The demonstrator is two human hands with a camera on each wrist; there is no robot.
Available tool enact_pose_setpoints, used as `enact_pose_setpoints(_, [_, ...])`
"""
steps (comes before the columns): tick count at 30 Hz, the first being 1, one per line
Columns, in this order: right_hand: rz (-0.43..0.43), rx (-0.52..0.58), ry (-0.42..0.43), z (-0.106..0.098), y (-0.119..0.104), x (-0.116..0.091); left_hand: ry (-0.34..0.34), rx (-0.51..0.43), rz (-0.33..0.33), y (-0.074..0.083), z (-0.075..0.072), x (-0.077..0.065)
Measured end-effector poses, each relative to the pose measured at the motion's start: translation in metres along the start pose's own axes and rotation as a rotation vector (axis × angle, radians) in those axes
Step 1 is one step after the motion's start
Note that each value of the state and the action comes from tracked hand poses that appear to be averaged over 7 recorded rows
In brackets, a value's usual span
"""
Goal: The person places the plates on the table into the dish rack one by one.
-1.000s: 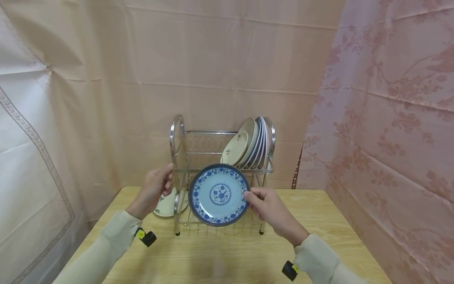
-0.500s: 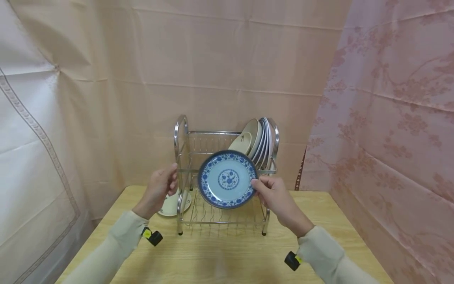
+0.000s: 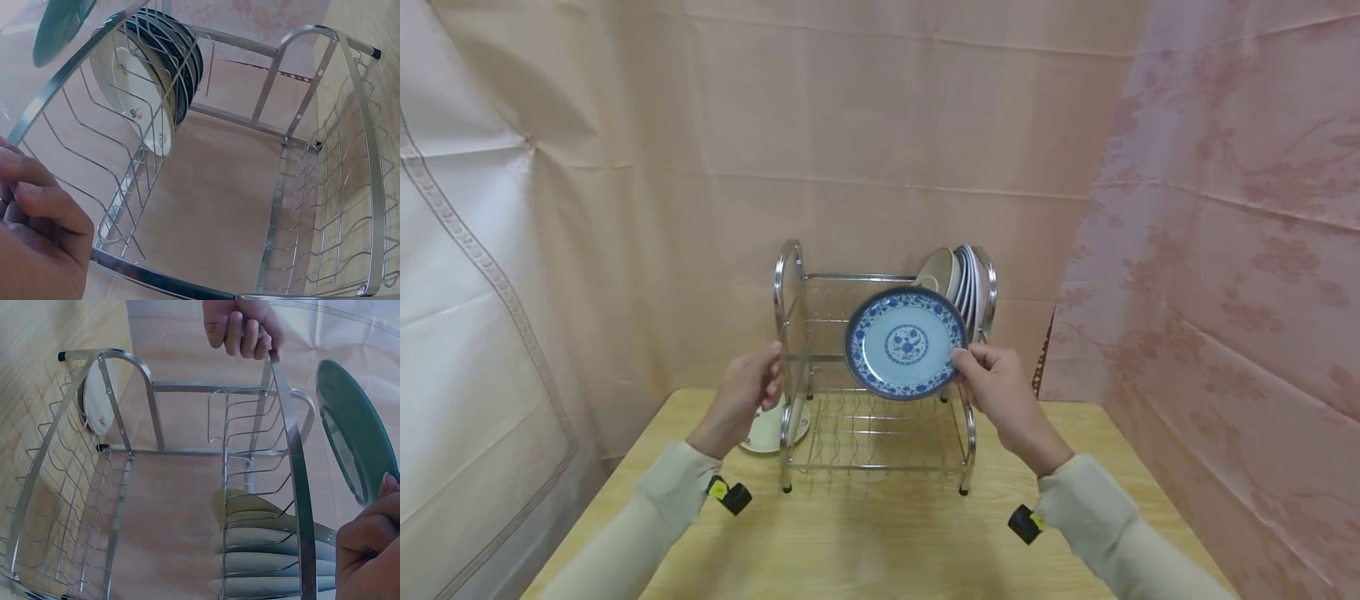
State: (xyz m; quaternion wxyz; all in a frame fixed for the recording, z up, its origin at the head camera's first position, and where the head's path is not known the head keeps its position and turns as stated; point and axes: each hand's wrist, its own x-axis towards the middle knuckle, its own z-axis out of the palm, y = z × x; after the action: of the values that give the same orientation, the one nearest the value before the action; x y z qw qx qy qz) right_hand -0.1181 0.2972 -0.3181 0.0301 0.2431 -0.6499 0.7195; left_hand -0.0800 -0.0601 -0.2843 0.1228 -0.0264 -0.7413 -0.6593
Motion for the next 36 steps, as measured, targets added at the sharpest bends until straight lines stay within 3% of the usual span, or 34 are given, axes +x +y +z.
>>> enact_pose_setpoints(6, [-0.013, 0.011, -0.007, -0.001, 0.000, 0.000, 0.045, 0.018, -0.017, 0.000, 0.003, -0.020])
enact_pose_setpoints(19, [0.016, -0.048, 0.092, -0.004, -0.003, 0.019, 0.050, 0.005, -0.013, -0.002, 0.008, -0.019])
enact_pose_setpoints(32, [0.019, -0.223, 0.185, 0.005, -0.005, 0.038, 0.049, 0.010, -0.003, -0.002, 0.014, -0.020])
enact_pose_setpoints(36, [-0.014, -0.308, 0.218, 0.007, -0.006, 0.042, 0.045, 0.003, -0.003, -0.004, 0.015, -0.018])
